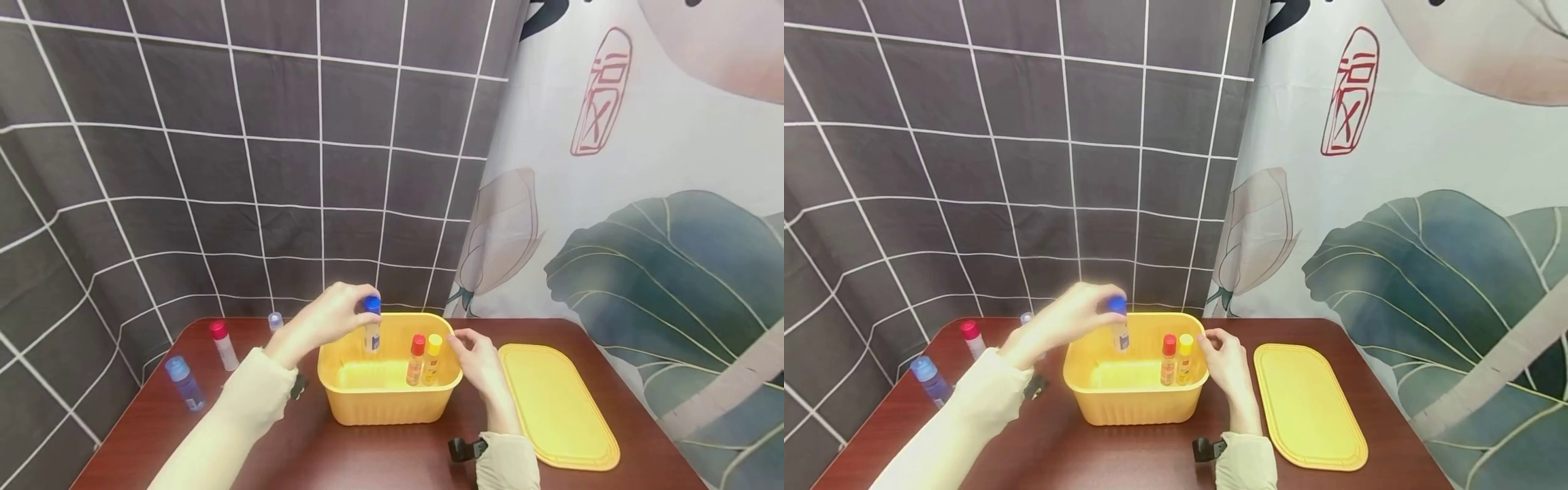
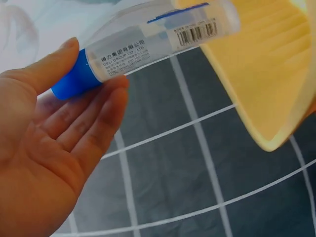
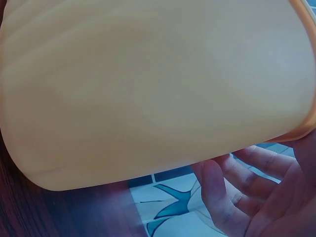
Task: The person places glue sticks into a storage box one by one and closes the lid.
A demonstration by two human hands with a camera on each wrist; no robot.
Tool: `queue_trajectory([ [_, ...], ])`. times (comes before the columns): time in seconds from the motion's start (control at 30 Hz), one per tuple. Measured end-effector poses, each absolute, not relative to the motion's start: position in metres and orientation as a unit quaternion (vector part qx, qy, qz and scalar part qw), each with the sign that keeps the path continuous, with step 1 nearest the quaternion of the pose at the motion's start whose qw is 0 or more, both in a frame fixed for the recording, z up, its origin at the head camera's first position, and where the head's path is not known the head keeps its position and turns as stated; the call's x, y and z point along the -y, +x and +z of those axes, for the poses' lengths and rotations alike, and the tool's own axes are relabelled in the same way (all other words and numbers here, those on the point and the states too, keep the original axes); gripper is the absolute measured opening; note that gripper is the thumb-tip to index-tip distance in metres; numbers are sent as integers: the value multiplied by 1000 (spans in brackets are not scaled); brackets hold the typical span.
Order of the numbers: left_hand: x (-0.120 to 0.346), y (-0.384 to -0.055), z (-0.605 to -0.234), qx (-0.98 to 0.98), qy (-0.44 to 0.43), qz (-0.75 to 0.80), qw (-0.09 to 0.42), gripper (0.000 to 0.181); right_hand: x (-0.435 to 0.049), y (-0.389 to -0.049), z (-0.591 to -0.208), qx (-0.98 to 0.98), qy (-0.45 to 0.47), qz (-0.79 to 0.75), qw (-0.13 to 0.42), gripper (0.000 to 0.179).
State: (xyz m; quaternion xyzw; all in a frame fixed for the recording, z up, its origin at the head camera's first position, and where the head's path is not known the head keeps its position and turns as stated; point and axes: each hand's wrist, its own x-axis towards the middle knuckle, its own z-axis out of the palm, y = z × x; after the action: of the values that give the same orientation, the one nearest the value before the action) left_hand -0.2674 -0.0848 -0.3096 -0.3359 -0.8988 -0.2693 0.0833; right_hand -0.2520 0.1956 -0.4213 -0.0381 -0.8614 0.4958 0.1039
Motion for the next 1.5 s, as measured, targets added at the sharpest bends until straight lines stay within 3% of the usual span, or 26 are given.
queue_trajectory([
  [0.13,75,-280,-319,903,-340,-258,38,28,-195,-251,-424,862,-37,495,107,25],
  [0.53,45,-300,-324,928,-341,-150,-16,24,-196,-251,-423,856,-31,504,112,25],
  [1.5,10,-304,-350,918,-384,-45,-83,15,-195,-252,-423,859,-31,497,119,27],
])
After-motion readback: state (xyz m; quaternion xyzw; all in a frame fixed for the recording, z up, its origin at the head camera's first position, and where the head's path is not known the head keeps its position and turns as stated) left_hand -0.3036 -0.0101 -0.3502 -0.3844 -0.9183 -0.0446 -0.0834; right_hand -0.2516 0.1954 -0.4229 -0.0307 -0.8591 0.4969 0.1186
